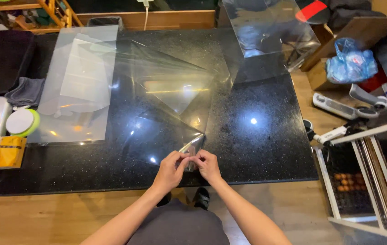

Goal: The person assembles a transparent plastic box on a kitchen countertop. They fold the flat plastic sheet into a box shape, secure the corners with small plastic fasteners, and then place a clear plastic bag inside the assembled container.

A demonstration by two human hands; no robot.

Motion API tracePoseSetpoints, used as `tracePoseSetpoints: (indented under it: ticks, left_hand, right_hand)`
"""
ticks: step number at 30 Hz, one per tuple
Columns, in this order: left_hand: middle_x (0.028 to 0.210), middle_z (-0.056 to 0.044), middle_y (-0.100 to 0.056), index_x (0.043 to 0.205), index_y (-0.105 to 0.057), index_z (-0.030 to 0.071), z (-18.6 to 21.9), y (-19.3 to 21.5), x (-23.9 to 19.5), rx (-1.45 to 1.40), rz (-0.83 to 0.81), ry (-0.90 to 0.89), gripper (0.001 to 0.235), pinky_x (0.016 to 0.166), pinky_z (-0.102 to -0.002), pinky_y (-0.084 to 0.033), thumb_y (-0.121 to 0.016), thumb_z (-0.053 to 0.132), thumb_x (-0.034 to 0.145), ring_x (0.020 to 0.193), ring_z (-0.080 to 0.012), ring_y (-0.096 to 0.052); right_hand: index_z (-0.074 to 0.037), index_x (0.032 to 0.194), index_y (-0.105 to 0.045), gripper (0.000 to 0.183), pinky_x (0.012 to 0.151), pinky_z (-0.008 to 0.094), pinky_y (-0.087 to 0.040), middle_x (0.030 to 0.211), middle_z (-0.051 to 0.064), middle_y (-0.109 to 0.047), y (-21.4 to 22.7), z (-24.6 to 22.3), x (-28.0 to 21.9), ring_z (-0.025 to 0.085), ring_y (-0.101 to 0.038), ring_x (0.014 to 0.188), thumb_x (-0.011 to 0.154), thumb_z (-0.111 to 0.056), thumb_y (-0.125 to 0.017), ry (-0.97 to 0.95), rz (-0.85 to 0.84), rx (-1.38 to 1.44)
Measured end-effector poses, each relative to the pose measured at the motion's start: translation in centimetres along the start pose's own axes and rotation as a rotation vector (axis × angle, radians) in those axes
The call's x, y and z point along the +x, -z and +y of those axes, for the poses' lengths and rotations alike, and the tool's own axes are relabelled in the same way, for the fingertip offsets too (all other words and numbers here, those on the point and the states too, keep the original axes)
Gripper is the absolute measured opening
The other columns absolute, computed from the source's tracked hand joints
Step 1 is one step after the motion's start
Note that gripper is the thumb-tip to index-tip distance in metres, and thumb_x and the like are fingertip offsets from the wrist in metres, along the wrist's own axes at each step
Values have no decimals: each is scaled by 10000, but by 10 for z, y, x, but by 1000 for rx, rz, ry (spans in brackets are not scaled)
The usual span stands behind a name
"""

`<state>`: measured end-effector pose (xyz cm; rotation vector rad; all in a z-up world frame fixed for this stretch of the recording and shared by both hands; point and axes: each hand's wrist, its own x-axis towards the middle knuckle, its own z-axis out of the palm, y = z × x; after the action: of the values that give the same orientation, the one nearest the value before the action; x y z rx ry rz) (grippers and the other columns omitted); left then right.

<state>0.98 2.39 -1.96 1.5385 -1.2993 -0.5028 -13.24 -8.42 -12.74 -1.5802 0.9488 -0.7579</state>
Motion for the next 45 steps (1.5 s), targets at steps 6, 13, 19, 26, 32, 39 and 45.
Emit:
tracePoseSetpoints:
  ticks: [6, 13, 19, 26, 32, 39, 45]
  left_hand:
    - [770, -105, -635, 936, -691, 70, 7, 0, 2, 106, -20, -148, 85, 677, -368, -576, -675, 143, 977, 749, -325, -700]
    - [832, -92, -619, 995, -656, 83, -9, -4, 2, 125, -17, -196, 91, 734, -365, -574, -653, 174, 991, 810, -317, -690]
    - [958, -81, -668, 1052, -656, 77, -2, 8, 7, 74, -193, -77, 221, 809, -372, -508, -656, 287, 983, 885, -263, -669]
    - [998, -120, -710, 1261, -560, 124, -59, 33, 25, -707, 249, 487, 502, 829, -375, -575, -416, 492, 950, 976, -251, -708]
    - [1145, -160, -678, 1350, -478, 72, -29, 90, 81, -1284, 576, 713, 1094, 758, -450, -583, -289, 981, 772, 968, -302, -686]
    - [1092, -106, -732, 1104, -527, 155, -58, 88, 144, -1212, 481, 840, 708, 661, -485, -580, -389, 820, 904, 859, -339, -724]
    - [1147, -76, -716, 1116, -539, 146, -27, 84, 188, -1136, 171, 915, 681, 651, -493, -558, -486, 783, 880, 881, -338, -700]
  right_hand:
    - [-128, 680, -716, 232, 604, 311, -509, 591, 72, -637, 25, -45, 6, 235, -625, 582, 907, -154, -755, 360, 104, -115]
    - [-102, 800, -585, 249, 748, 373, -454, 761, 58, -590, 59, -307, 44, 285, -578, 724, 928, -272, -713, 1028, 462, -233]
    - [-65, 1255, -610, 555, 1037, 457, -394, 1306, 172, -588, 23, -402, 87, 355, -519, 1216, 856, -395, -810, 894, 41, -819]
    - [-218, 1396, -539, 646, 688, 573, -608, 1078, 113, -682, -2, -353, 147, 445, -729, 842, 777, -285, -712, 512, -216, -1358]
    - [-267, 1276, -705, 440, 671, 549, -619, 960, 84, -761, 55, -347, 147, 424, -746, 801, 862, -144, -621, 519, -21, -1301]
    - [-325, 1199, -779, 422, 761, 557, -570, 926, 128, -756, 127, -308, 115, 432, -700, 860, 888, -105, -597, 429, 357, -837]
    - [-187, 1269, -765, 445, 734, 401, -570, 915, 248, -721, 163, -297, 61, 279, -717, 899, 929, 31, -579, 420, 497, -467]
